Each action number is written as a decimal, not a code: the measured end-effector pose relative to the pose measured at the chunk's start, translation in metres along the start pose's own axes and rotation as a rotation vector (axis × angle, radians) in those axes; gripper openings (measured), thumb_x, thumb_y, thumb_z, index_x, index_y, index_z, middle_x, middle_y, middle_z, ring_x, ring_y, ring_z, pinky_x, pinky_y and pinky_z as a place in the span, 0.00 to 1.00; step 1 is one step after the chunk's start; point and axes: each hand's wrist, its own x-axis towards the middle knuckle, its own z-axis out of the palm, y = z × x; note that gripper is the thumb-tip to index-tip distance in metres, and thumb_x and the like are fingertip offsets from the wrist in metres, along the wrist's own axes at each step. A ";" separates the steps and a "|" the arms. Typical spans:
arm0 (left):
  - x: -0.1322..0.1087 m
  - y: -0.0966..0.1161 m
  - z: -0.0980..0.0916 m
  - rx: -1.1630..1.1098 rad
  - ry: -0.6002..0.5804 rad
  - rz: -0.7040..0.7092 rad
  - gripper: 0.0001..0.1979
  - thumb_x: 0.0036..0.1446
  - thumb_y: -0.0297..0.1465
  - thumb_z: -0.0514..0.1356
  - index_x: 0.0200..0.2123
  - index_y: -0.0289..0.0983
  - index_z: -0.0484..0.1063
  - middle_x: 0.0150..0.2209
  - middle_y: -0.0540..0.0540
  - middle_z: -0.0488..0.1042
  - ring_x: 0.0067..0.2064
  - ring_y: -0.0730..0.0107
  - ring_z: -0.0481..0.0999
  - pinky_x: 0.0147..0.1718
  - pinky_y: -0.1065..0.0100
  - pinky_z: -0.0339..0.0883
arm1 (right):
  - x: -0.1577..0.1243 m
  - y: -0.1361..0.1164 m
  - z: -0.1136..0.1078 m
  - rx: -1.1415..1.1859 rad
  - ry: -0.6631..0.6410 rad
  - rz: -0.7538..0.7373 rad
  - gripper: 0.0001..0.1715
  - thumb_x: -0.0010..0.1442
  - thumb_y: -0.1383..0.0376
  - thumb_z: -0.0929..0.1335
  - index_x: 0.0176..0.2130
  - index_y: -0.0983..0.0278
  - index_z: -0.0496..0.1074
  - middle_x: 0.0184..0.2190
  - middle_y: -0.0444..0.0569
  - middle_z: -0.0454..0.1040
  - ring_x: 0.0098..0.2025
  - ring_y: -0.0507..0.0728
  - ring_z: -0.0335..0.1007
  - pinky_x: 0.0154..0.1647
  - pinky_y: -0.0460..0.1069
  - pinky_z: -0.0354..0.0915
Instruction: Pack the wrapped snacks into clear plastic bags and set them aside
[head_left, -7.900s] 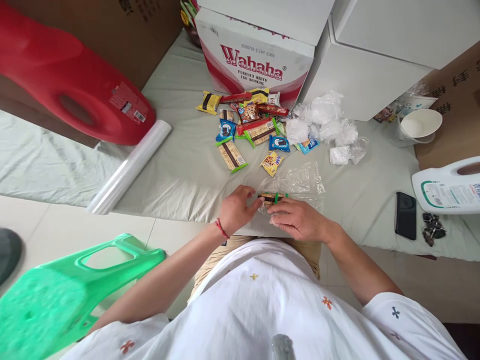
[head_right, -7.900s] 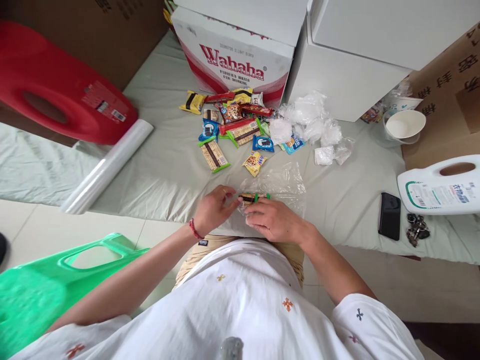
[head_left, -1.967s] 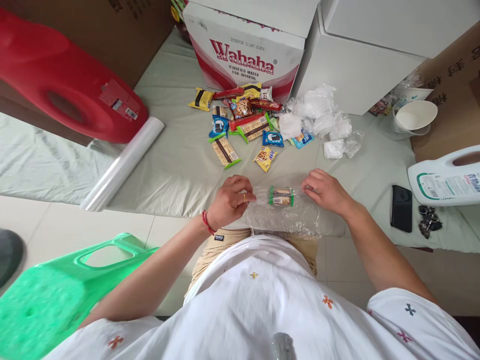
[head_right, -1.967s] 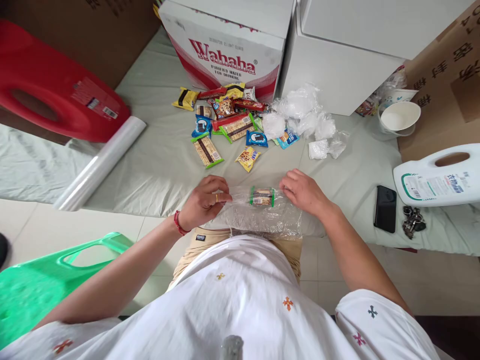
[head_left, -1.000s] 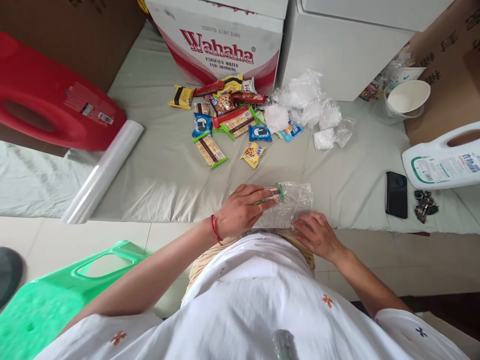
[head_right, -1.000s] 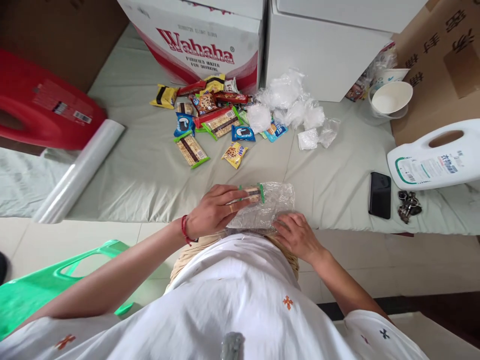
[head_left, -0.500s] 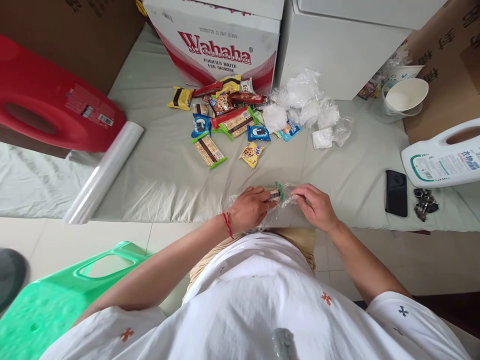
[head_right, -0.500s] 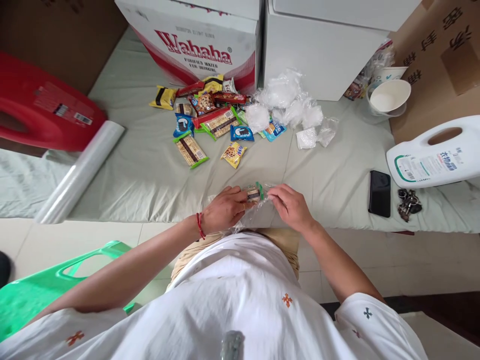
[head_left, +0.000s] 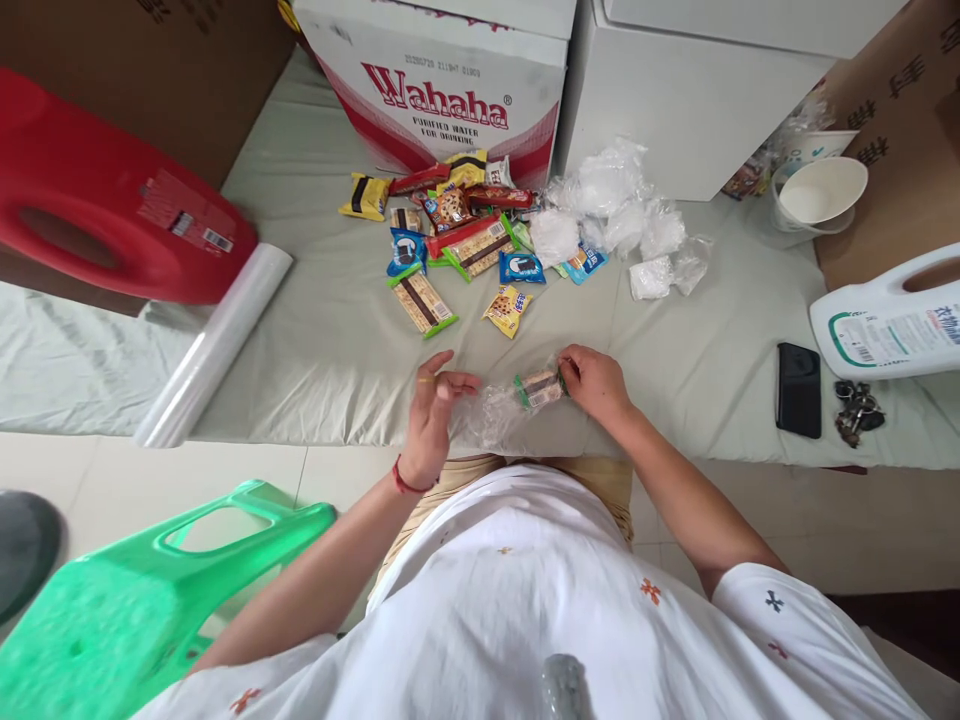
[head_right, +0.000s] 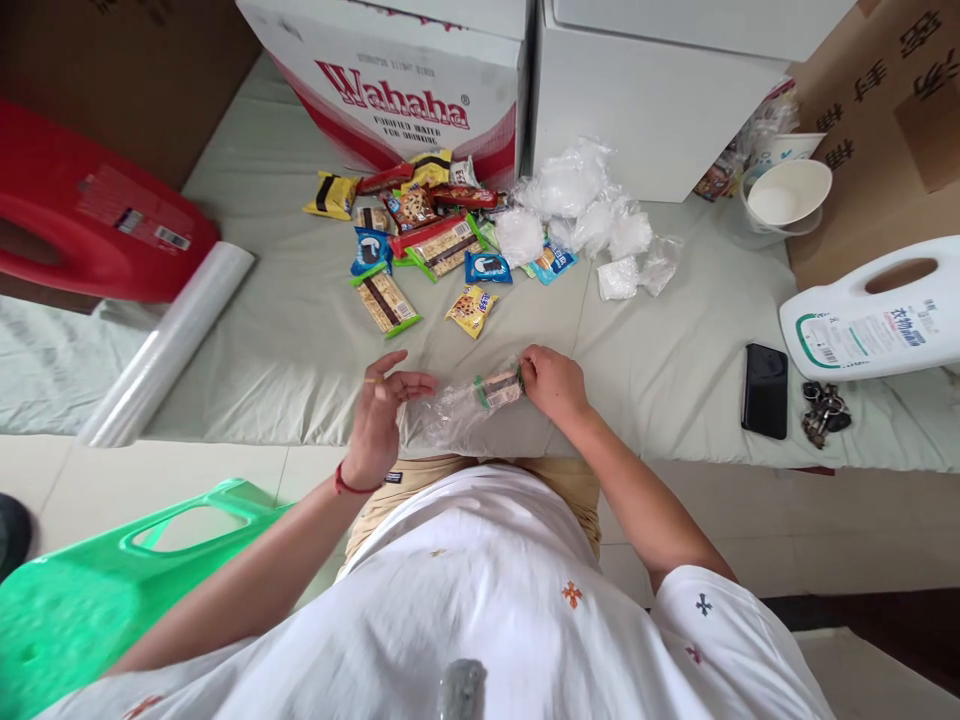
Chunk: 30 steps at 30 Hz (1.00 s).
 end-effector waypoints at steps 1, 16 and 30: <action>-0.009 0.001 0.003 0.047 0.021 0.062 0.39 0.62 0.59 0.55 0.66 0.37 0.61 0.46 0.39 0.79 0.45 0.58 0.79 0.50 0.54 0.72 | 0.000 -0.001 0.000 -0.014 -0.005 -0.001 0.14 0.69 0.64 0.62 0.43 0.61 0.78 0.38 0.51 0.81 0.38 0.59 0.73 0.35 0.49 0.57; 0.014 -0.027 0.006 0.783 0.120 0.026 0.18 0.54 0.33 0.61 0.49 0.38 0.74 0.43 0.40 0.74 0.45 0.53 0.75 0.45 0.55 0.70 | 0.004 0.048 -0.009 -0.058 0.082 -0.095 0.15 0.69 0.57 0.65 0.44 0.62 0.78 0.39 0.51 0.79 0.36 0.58 0.72 0.33 0.49 0.58; 0.027 0.020 0.062 0.789 -0.390 0.660 0.16 0.69 0.28 0.54 0.54 0.44 0.77 0.60 0.43 0.77 0.70 0.54 0.64 0.69 0.42 0.49 | -0.004 0.077 -0.024 0.040 0.133 -0.080 0.25 0.64 0.45 0.69 0.47 0.61 0.79 0.39 0.55 0.77 0.46 0.65 0.67 0.55 0.61 0.62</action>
